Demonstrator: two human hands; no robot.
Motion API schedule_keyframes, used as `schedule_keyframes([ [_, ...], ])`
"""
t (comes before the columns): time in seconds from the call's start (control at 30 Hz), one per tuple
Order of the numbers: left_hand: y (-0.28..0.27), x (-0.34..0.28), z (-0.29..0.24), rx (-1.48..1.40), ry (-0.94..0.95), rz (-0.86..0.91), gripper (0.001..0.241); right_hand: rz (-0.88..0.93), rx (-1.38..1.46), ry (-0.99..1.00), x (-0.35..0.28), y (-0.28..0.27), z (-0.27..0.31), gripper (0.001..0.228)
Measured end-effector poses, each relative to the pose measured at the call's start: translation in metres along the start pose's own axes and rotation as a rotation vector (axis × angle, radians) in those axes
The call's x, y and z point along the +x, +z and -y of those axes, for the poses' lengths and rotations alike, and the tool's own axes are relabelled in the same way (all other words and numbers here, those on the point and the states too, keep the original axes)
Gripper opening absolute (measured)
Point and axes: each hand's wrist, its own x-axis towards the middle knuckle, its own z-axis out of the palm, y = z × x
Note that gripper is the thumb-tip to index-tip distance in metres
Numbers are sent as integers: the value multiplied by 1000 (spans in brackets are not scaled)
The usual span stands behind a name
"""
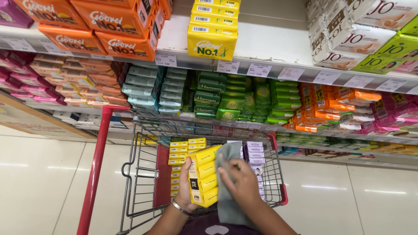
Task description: Wiping bars of soap with a cloth and restocking them onto shelves from a shopping cart in a convenience store.
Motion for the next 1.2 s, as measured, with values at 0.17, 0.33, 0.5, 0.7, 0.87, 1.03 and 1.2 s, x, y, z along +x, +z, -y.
schedule_keyframes([
  [0.17, 47, -1, -11, 34, -76, -211, 68, 36, 4, -77, -9, -8, 21, 30],
  [0.33, 22, 2, -2, -12, -1, -115, 66, 22, -69, -57, 3, -11, 2, 31],
  [0.5, 88, 2, -10, 24, -3, -413, 66, -16, -20, -96, 1, -15, 27, 24],
  [0.7, 33, 6, 19, 34, 7, -212, 57, -128, -73, 185, 12, -3, -16, 20],
  [0.87, 54, 4, 21, -79, -83, -392, 51, -220, -122, 148, 13, -3, -3, 21],
  [1.03, 50, 8, 21, -164, -128, -311, 69, -200, -253, -242, -7, -5, 1, 39],
  [1.2, 19, 15, 26, -150, -18, -523, 64, -185, -225, -215, -23, 8, -26, 49],
])
